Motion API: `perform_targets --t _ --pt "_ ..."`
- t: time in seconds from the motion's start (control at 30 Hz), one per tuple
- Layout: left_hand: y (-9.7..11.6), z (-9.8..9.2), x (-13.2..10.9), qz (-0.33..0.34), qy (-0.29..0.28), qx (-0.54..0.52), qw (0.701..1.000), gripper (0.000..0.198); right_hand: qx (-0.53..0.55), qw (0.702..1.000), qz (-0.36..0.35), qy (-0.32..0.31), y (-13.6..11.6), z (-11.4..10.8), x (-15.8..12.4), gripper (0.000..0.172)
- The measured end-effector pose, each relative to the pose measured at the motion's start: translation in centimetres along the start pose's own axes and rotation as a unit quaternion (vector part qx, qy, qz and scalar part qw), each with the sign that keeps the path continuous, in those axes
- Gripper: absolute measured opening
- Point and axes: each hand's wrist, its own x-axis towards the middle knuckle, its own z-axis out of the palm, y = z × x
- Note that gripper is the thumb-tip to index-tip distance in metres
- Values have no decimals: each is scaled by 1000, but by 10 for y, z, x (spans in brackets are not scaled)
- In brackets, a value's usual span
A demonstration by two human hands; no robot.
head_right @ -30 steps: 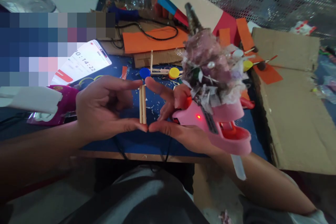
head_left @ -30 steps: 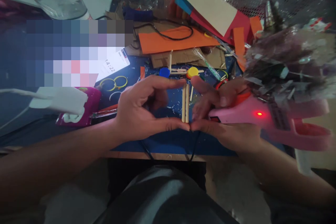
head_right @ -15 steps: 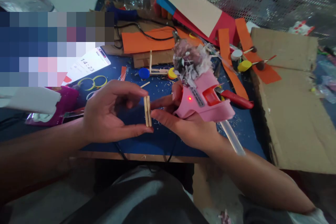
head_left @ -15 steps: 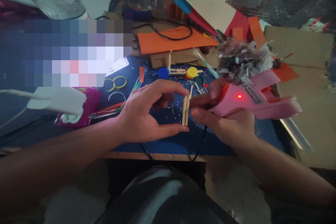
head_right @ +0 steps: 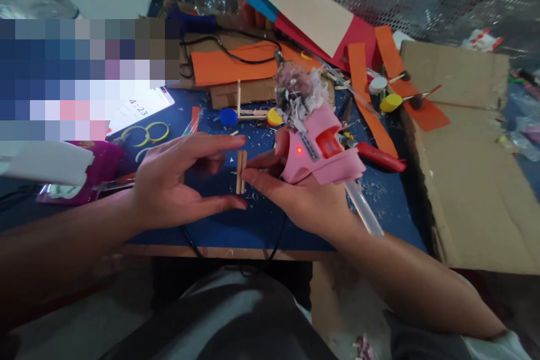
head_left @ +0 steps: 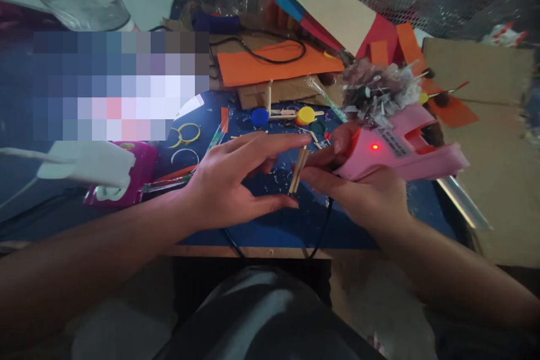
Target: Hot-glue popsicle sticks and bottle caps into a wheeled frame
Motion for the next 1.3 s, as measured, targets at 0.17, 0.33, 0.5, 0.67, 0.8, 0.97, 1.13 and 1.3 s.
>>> perform_targets --t 0.17,0.33,0.5,0.67,0.8,0.97,1.13,1.3 --pt "0 -1 1 20 1 14 1000 58 -6 1000 13 -2 0 1 2 51" --pt "2 -4 2 9 18 34 999 55 -28 999 12 -9 0 0 3 50" --pt "1 -5 2 21 29 35 999 59 -31 999 17 -9 1 0 3 50" --pt "-1 -4 2 33 31 45 998 59 0 1000 11 -23 1 -1 4 50" --pt "-1 -2 3 30 36 37 998 59 5 1000 5 -29 1 0 5 51" --pt "-2 -1 2 33 52 31 998 60 4 1000 15 -15 2 1 6 51" --pt "1 -2 2 15 37 53 998 61 -3 1000 16 -18 2 1 6 51" --pt "2 0 2 8 36 33 999 59 7 999 21 -26 1 1 7 51"
